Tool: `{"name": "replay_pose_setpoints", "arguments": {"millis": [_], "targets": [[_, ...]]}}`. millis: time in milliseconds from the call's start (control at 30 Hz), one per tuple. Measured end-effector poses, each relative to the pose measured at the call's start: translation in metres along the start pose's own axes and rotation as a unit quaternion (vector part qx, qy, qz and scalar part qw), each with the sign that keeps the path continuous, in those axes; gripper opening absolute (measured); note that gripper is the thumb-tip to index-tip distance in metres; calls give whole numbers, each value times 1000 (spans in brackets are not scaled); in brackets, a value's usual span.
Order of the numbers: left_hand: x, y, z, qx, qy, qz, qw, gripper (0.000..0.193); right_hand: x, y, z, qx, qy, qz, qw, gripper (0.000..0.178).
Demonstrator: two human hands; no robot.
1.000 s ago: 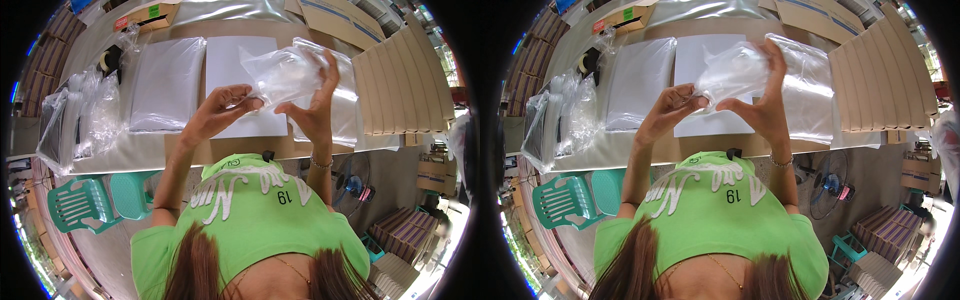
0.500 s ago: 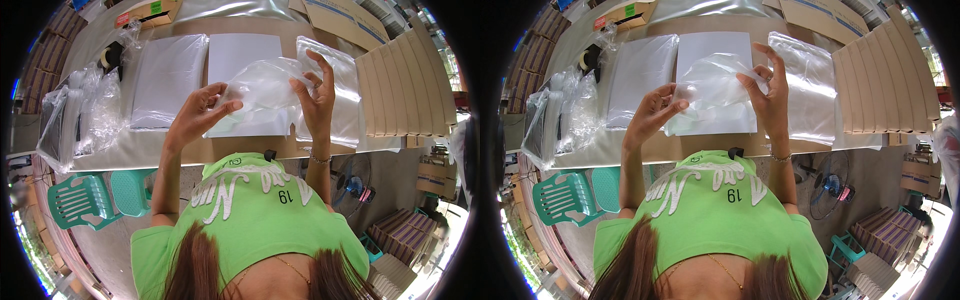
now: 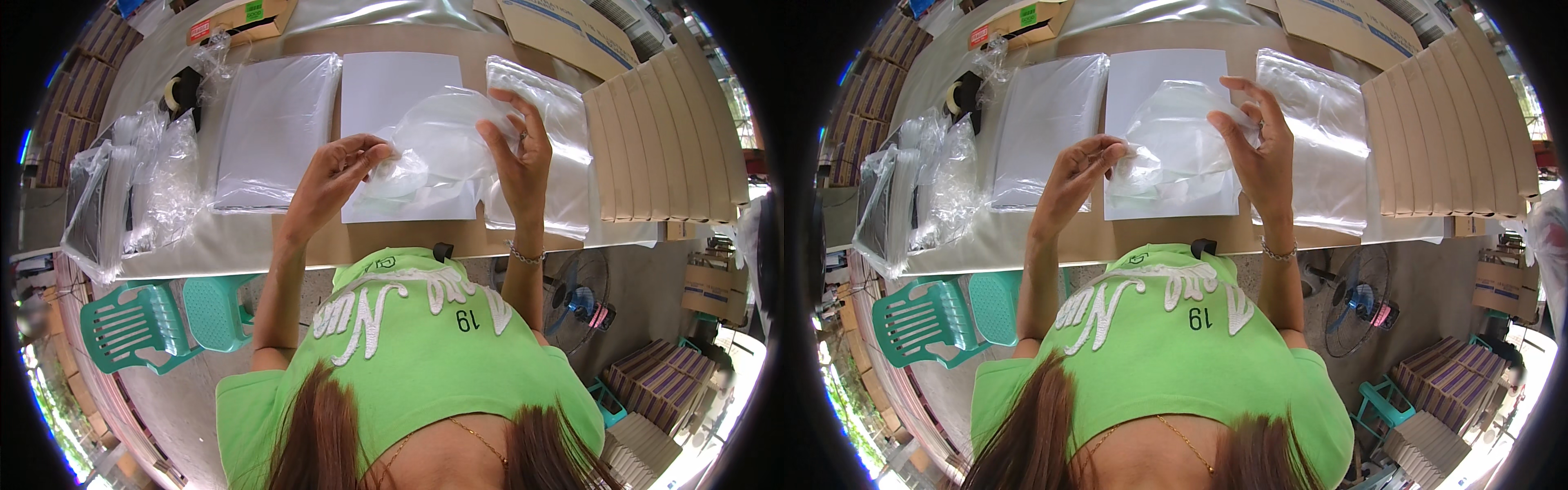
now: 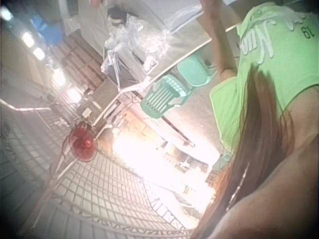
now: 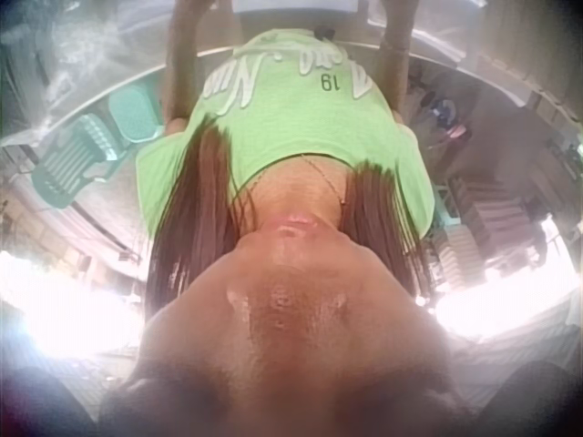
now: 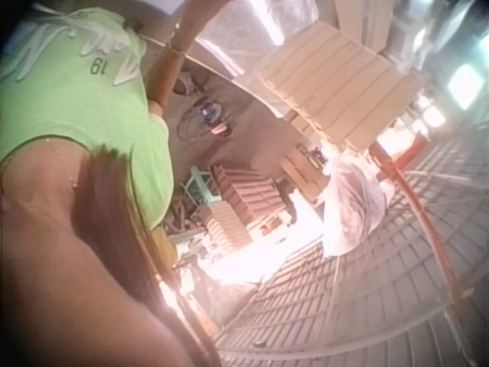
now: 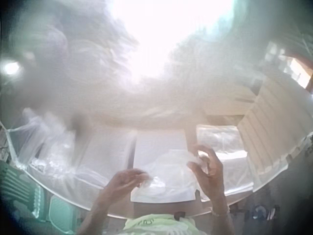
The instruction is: The person picks up a plastic bag, opens it by hand, and slides a large flat black panel into it before setting it down.
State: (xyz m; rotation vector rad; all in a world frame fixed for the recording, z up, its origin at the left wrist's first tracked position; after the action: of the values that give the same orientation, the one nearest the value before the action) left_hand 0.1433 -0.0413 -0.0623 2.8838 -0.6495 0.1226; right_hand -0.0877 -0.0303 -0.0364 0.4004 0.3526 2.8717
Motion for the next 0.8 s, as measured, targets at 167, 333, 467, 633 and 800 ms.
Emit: {"name": "replay_pose_setpoints", "arguments": {"millis": [167,333,467,633,800], "targets": [[-9,5,-4,-6,-20,-13,1000,21,2,-2,-3,10,-102,-106,989,41],[-16,6,5,-1,-167,-29,986,13,-9,-32,21,79,-165,-124,975,48],[-25,5,6,12,-267,7,963,13,-28,-44,34,97,-206,-47,973,27],[-17,-1,8,111,-386,-42,915,14,-6,-30,3,41,-49,-24,998,14],[20,-2,16,66,-506,-128,850,14,62,-29,-135,-311,309,-36,898,15]]}}
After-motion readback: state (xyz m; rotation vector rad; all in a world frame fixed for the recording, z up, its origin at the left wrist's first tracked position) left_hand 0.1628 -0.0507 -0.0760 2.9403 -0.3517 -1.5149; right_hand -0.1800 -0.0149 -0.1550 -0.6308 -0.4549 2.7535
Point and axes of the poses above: each hand's wrist, its own y-axis towards the middle knuckle, its own x-axis out of the back of the hand, z = x × y, the point moved 2 cm from there along y, towards the middle knuckle, and after that the axes turned 14 degrees about -x, right-handed, at the moved point
